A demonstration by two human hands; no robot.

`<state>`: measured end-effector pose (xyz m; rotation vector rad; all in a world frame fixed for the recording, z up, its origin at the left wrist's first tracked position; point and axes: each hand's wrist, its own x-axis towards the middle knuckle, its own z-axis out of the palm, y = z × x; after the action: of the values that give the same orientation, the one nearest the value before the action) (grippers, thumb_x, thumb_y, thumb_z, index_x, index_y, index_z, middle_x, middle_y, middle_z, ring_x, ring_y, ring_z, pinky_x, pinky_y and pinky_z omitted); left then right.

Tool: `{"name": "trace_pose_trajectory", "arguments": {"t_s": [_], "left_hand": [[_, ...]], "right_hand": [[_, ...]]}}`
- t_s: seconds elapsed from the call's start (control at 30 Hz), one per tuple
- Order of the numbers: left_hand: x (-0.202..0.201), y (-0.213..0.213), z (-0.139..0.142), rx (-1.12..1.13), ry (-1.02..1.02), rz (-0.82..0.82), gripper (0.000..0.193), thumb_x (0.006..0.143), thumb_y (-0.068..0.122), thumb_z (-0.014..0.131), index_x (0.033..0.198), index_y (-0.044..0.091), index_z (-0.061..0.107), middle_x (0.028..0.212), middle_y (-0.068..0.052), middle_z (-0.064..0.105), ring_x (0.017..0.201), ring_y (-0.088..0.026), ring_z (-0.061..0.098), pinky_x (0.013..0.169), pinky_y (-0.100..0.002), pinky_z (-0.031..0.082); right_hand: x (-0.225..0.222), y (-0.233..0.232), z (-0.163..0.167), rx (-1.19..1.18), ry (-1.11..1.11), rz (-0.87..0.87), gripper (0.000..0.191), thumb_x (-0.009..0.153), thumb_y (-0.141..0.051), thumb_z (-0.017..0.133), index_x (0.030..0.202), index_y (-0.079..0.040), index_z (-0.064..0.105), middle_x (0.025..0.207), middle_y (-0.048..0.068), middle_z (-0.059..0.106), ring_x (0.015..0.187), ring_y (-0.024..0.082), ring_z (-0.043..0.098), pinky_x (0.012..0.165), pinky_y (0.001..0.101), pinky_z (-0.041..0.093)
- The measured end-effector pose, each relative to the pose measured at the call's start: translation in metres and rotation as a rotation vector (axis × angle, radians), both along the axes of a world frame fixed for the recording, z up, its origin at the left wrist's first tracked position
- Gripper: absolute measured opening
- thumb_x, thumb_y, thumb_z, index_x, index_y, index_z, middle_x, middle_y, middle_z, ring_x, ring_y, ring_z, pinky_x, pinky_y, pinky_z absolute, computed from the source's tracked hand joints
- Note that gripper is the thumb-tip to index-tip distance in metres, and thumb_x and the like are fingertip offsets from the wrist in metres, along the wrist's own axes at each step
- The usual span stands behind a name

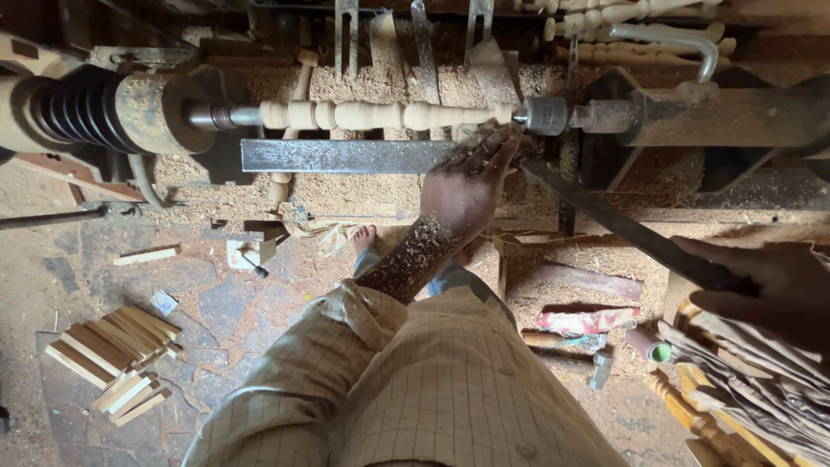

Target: The person turns a wooden spindle blank on a lathe, holding a long chisel against the rotating wood to shape beads and profiles, steadying the tool with the other hand. They later switch to a smaller gouge and continue cutting the spindle while the lathe spins.

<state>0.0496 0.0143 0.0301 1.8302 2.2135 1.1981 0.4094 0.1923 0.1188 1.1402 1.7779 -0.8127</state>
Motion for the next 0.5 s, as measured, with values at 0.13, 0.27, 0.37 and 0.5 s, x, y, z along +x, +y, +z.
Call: {"name": "trace_pose_trajectory", "arguments": {"t_s": [0.13, 0.27, 0.37, 0.5], "left_hand": [[-0.009, -0.003, -0.001, -0.014, 0.198, 0.067, 0.036, 0.112, -0.001, 0.064, 0.146, 0.010, 0.061, 0.134, -0.016, 0.071, 0.110, -0.024, 0.078, 0.080, -0.034, 0.069], [-0.021, -0.019, 0.004, -0.081, 0.301, 0.036, 0.046, 0.103, 0.012, 0.062, 0.149, 0.012, 0.056, 0.129, -0.018, 0.072, 0.096, -0.025, 0.078, 0.069, -0.035, 0.066], [-0.023, -0.018, 0.011, -0.268, 0.160, 0.078, 0.044, 0.105, 0.025, 0.064, 0.147, 0.015, 0.055, 0.128, -0.021, 0.072, 0.067, -0.020, 0.075, 0.044, -0.031, 0.059], [-0.024, -0.007, 0.018, -0.533, -0.416, 0.191, 0.037, 0.112, 0.038, 0.052, 0.145, 0.021, 0.055, 0.123, -0.010, 0.078, 0.063, -0.017, 0.075, 0.045, -0.030, 0.055]], "right_hand": [[-0.012, 0.020, -0.009, -0.002, 0.307, 0.154, 0.089, 0.086, -0.043, 0.080, 0.165, -0.036, 0.040, 0.064, 0.002, 0.062, 0.050, 0.012, 0.062, 0.052, 0.0310, 0.056], [-0.017, 0.025, -0.017, -0.029, 0.165, 0.085, 0.087, 0.087, -0.045, 0.080, 0.162, -0.040, 0.036, 0.067, 0.005, 0.065, 0.049, 0.018, 0.063, 0.052, 0.0343, 0.059], [-0.023, 0.023, -0.020, -0.026, 0.228, 0.079, 0.086, 0.084, -0.048, 0.078, 0.160, -0.040, 0.038, 0.068, 0.005, 0.066, 0.049, 0.018, 0.063, 0.054, 0.0337, 0.059], [-0.023, 0.005, -0.014, 0.052, 0.181, 0.109, 0.085, 0.085, -0.050, 0.074, 0.164, -0.037, 0.045, 0.071, 0.005, 0.066, 0.054, 0.017, 0.060, 0.054, 0.0332, 0.055]]}}
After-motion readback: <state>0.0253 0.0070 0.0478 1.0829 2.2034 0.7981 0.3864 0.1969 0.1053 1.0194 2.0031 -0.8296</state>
